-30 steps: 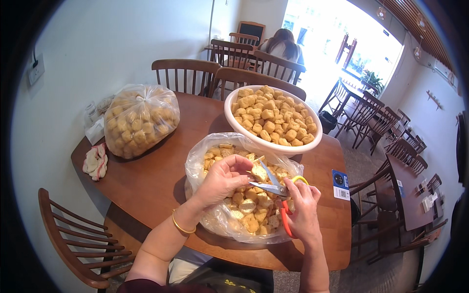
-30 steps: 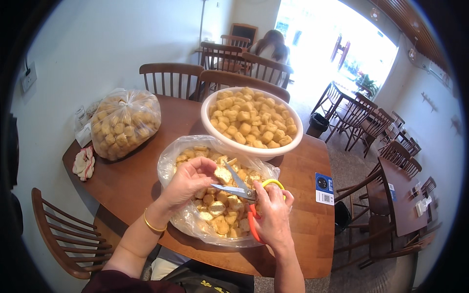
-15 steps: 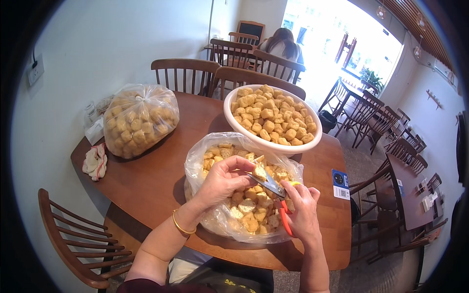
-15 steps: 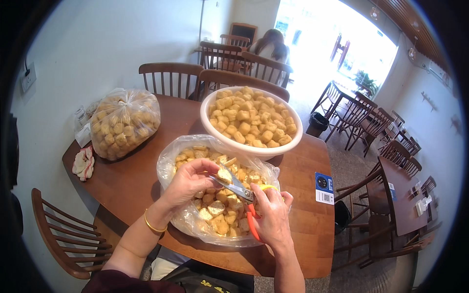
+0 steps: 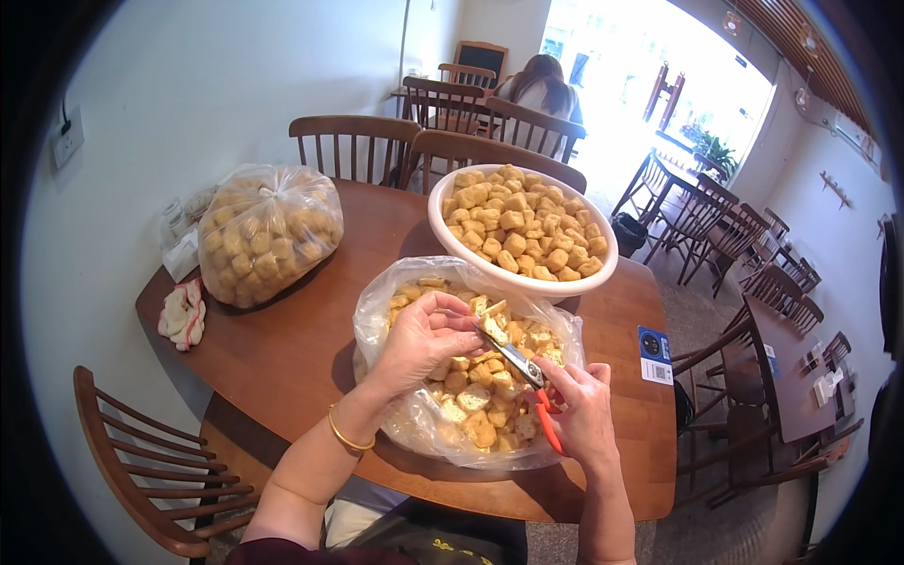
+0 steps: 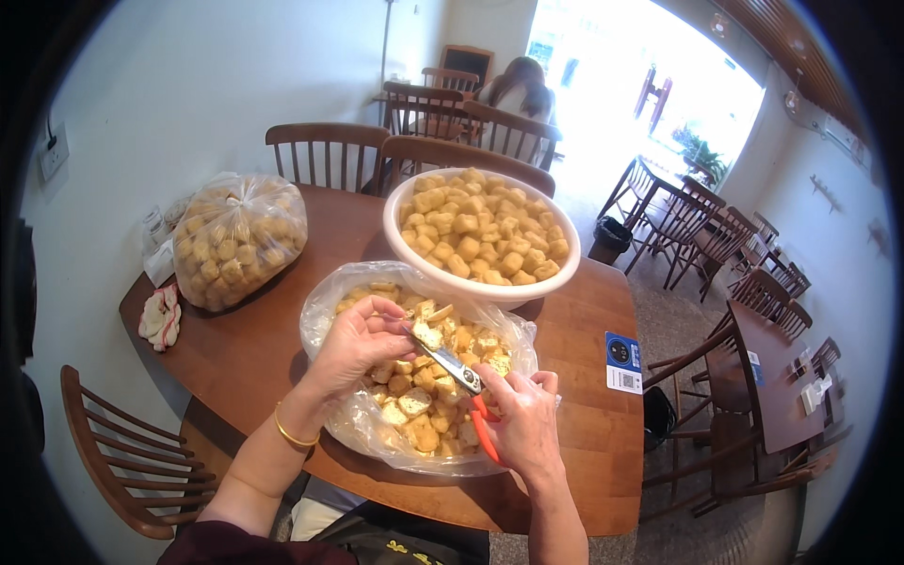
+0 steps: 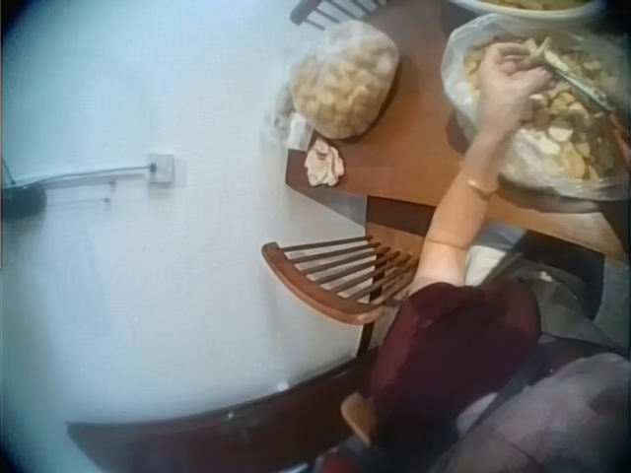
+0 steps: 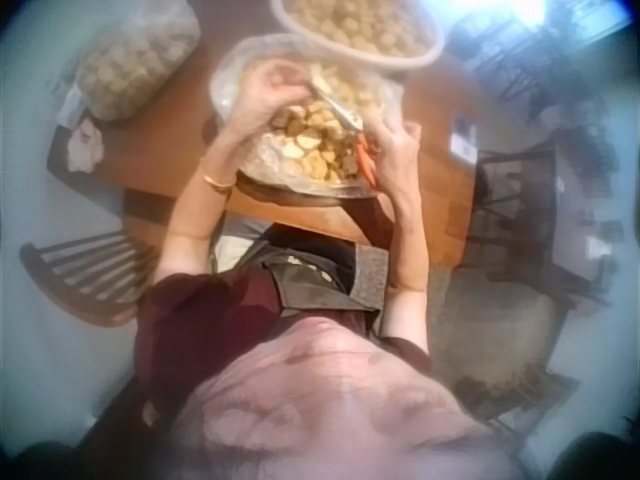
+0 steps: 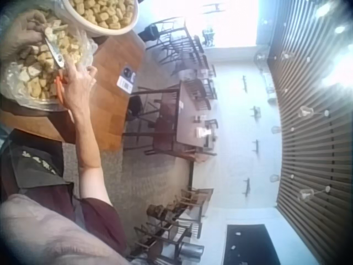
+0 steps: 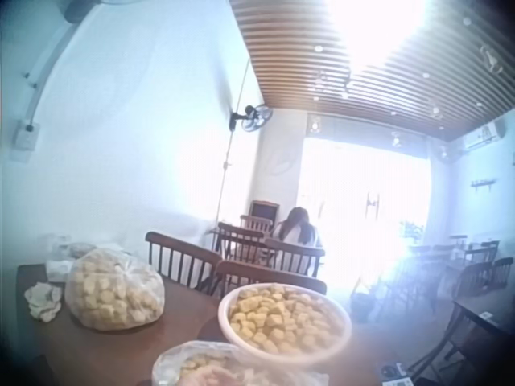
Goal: The person uses scissors to cut small pieces of fried dough from a plastic bag into a white bowl. The person repeatedly picks up pieces, cuts them, and places them into the bowl.
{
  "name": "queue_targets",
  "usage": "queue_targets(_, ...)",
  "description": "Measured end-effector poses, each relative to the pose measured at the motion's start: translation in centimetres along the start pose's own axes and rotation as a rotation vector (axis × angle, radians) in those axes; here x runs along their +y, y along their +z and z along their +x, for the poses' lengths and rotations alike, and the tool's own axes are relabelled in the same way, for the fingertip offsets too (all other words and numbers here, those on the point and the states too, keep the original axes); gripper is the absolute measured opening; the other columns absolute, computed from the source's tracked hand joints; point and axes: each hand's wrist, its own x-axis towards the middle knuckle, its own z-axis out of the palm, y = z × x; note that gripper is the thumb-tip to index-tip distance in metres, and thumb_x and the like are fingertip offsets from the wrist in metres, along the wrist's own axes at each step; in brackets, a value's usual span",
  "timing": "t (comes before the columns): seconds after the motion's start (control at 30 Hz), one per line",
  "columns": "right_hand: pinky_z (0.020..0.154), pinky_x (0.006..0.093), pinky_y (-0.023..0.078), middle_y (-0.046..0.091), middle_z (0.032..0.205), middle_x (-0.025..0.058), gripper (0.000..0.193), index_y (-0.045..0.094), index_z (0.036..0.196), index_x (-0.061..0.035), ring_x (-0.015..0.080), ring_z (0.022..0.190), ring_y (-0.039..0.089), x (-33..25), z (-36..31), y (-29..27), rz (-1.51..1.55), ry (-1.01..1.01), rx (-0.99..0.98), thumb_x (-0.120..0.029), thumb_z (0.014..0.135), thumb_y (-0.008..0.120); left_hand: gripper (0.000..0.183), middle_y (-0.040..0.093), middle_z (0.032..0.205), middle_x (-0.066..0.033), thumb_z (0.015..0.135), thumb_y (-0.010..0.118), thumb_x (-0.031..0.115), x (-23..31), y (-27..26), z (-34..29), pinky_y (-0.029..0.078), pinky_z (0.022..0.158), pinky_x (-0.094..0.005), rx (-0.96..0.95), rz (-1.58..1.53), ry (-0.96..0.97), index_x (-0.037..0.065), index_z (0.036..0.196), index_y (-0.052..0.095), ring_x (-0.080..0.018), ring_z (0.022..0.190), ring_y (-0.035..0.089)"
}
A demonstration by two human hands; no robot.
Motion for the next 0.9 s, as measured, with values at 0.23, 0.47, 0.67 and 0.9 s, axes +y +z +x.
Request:
queue_targets(0.23,0.082,0.0384,0.041,0.063,0.07,0.0042,0.047,0.071,0.12,-0.0124,0.0244,0.069,0.062,0.0,0.2,-0.5,0.027,-0.02,-0.025,-0.01,0.074,0.079,0.033,0.069,0.112,-0.0153,0.088,0.068,-0.005,-0.3,0.1,-0.2,0.06,0.089,-0.0307,0.043,0.25,0.157,-0.001,0.119,0.057,-0.0197,0.103,0.071)
queue_targets(0.47,0.085,0.0403,0.04,0.066,0.086,0.0059,0.052,0.066,0.127,-0.0103,0.0249,0.08,0.064,1.0,0.4,-0.1,-0.055,-0.056,0.183,-0.011,0.076,0.078,0.021,0.071,0.119,-0.0077,0.089,0.064,-0.004,1.3,0.8,0.0,0.055,0.091,-0.0298,0.122,0.718,0.449,0.001,0.109,0.064,-0.0139,0.105,0.067)
queue_targets(0.67,0.085,0.0402,0.038,0.066,0.087,0.004,0.051,0.064,0.129,-0.0084,0.0227,0.084,0.064,1.7,0.2,0.3,-0.023,0.034,0.307,-0.01,0.079,0.075,0.022,0.072,0.104,-0.0203,0.088,0.067,0.012,5.9,1.9,8.4,0.057,0.084,-0.0408,0.039,1.16,0.507,0.0,0.106,0.067,-0.0319,0.098,0.072)
queue_targets(0.9,0.084,0.0401,0.038,0.067,0.087,0.0036,0.051,0.064,0.13,-0.0079,0.0218,0.085,0.064,3.1,0.2,0.9,-0.033,0.042,0.362,-0.012,0.08,0.075,0.019,0.073,0.096,-0.0194,0.081,0.068,0.016,2.2,2.8,20.7,0.053,0.087,-0.0498,0.08,1.79,0.608,0.003,0.093,0.072,-0.0376,0.094,0.069)
